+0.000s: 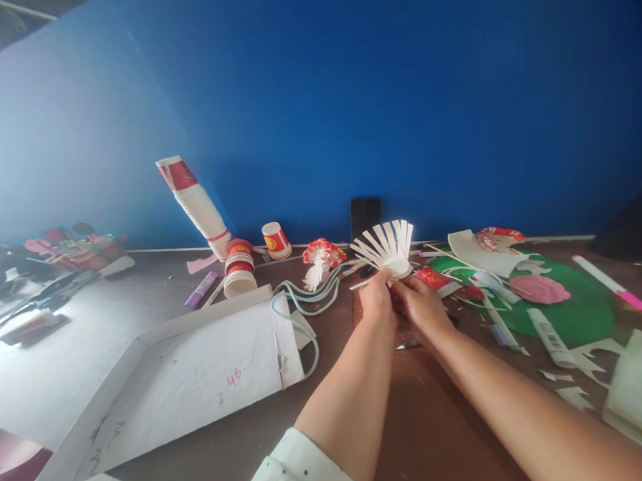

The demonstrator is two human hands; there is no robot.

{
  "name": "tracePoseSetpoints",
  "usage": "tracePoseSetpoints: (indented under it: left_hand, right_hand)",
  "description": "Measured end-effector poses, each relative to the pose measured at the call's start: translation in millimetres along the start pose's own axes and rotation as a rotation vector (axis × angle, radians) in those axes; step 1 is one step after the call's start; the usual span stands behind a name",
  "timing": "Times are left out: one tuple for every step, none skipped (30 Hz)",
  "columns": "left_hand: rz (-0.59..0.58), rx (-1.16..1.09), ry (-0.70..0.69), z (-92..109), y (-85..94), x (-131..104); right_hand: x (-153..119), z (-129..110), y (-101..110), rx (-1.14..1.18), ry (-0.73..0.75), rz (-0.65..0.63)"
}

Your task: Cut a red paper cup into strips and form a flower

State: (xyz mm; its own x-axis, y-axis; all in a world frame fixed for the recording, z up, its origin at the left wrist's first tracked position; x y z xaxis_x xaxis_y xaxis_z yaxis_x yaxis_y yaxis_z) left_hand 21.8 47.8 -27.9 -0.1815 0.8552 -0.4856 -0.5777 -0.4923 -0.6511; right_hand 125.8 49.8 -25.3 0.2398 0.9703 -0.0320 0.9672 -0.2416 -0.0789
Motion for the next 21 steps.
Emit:
tracePoseSetpoints:
  left_hand:
    - [0.0,0.009,-0.008,1,-0.1,0]
    - [-0.002,0.016,-0.016,2,0.0,0]
    - [-0.008,0.022,-0.023,2,-0.2,1]
    - [-0.019,0.023,-0.028,1,-0.5,3]
    - [-0.034,0.02,-0.032,1,-1.0,5]
    - [-0.059,0.012,-0.033,-1,-2.5,7]
    - [-0.087,-0.002,-0.025,-3,-4.2,9]
    - [-0.114,-0.015,-0.012,-5,-5.9,11]
    - [-0.138,-0.028,-0.007,-6,-7.5,13]
    - [-0.155,-0.042,-0.008,-6,-8.6,14]
    - [-0.166,-0.055,-0.013,-6,-9.3,14]
    - [-0.169,-0.066,-0.02,-5,-9.4,14]
    - [-0.168,-0.074,-0.023,-5,-9.3,14]
    - [-0.162,-0.078,-0.018,-5,-8.8,14]
    - [-0.157,-0.079,-0.009,-6,-8.4,15]
    - [-0.153,-0.081,-0.002,-6,-8.0,15]
    - [-0.151,-0.085,0.002,-6,-7.8,16]
    - [-0.151,-0.088,0.002,-6,-7.6,17]
    - [-0.152,-0.09,-0.004,-6,-7.5,17]
    - [-0.153,-0.09,-0.014,-5,-7.3,18]
    - [-0.155,-0.088,-0.026,-4,-7.2,18]
  right_hand:
    - [0,0,0,-0.005,0.002,-0.003]
    - [0,0,0,-0.008,0.004,-0.006]
    - [0,0,0,-0.008,0.004,-0.011]
    - [0,-1,-1,-0.005,0.004,-0.017]
    - [-1,-3,-2,0.001,0.004,-0.026]
    - [-1,-5,-4,0.01,0.003,-0.036]
    - [-2,-7,-5,0.022,0.002,-0.045]
    - [-2,-9,-6,0.035,0.003,-0.051]
    - [-2,-12,-5,0.05,0.006,-0.049]
    - [-2,-14,-4,0.064,0.01,-0.04]
    - [-2,-16,-2,0.077,0.016,-0.027]
    - [-2,-17,0,0.087,0.022,-0.013]
    - [-2,-17,2,0.093,0.026,-0.001]
    - [-2,-17,4,0.098,0.028,0.007]
    - [-2,-17,4,0.099,0.027,0.01]
    - [-2,-16,4,0.101,0.024,0.01]
    - [-1,-16,4,0.102,0.021,0.007]
    - [-1,-15,4,0.103,0.018,0.004]
    - [-2,-15,3,0.103,0.015,0.003]
    - [-2,-14,3,0.102,0.011,0.003]
    - [-2,-14,3,0.1,0.008,0.007]
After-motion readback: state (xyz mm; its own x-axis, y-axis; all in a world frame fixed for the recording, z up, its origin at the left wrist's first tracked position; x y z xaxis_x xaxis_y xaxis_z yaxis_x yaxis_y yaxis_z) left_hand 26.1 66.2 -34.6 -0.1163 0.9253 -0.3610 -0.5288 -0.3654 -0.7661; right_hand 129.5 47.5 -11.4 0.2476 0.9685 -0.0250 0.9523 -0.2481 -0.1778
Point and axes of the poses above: each hand's wrist, its own x-axis towards the middle knuckle, its own y-axis out of the back of the hand, z = x × y, the point moved 10 cm from there along x, towards the middle knuckle, and after that the axes turned 8 degrees about -x, right-handed, at the moved point
